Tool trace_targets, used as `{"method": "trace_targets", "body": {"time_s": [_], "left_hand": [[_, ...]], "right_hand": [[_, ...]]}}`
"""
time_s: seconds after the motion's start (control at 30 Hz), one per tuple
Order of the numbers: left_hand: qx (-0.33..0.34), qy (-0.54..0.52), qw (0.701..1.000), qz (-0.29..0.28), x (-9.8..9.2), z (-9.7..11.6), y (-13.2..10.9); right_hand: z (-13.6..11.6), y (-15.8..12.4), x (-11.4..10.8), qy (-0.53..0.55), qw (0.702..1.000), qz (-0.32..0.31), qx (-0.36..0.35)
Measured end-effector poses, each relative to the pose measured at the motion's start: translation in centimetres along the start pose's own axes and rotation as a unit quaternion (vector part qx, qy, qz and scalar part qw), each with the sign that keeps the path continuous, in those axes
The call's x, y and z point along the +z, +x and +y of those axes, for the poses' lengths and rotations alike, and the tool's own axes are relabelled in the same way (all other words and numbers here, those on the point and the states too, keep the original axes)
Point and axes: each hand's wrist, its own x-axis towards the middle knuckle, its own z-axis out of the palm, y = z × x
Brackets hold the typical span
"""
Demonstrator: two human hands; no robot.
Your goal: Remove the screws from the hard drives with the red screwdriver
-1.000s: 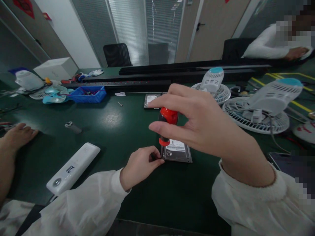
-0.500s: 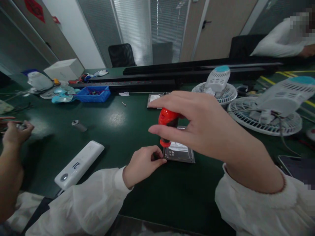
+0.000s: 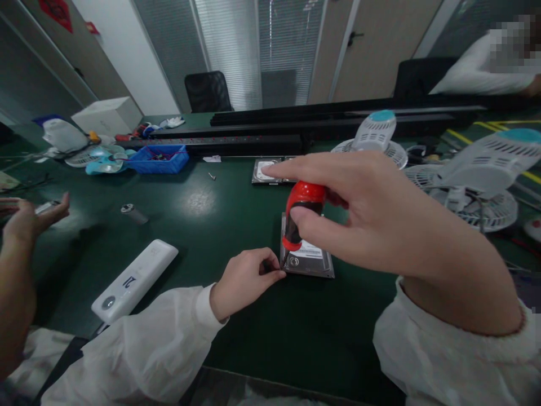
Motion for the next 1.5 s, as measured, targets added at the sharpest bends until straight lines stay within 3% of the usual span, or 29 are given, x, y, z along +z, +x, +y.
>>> {"method": "trace_targets", "body": {"time_s": [0.2,0.4,0.73,0.97,1.1,1.3,1.5], "left_hand": [[0.006,-0.002,1.000,0.006,0.10,-0.17,-0.09],[0.004,-0.001,1.000,0.002,0.04,-0.12,0.00],[0.012,0.002,1.000,0.005,0.05,-0.20,0.00],[0.010,0.001,1.000,-0.002,-0.06,-0.06,-0.07],[0.012,0.002,1.000,-0.001,-0.11,-0.08,-0.11],[0.011,0.004,1.000,-0.002,-0.11,-0.05,-0.11],[0.013,0.004,1.000,-0.009,-0.20,0.06,-0.05]], "right_hand": [[0.04,-0.05,-0.02,-0.032,0.999,0.019,0.016],[0.13,-0.02,-0.15,-0.012,1.000,0.002,-0.027],[-0.06,0.53,0.73,-0.073,0.997,-0.009,0.031],[0.30,0.40,0.41,0.039,0.998,-0.026,-0.038],[0.27,0.40,0.46,-0.030,0.999,0.007,0.016],[0.51,0.30,0.19,0.004,0.999,-0.014,-0.042],[0.55,0.33,0.54,-0.048,0.999,0.007,0.001]]}}
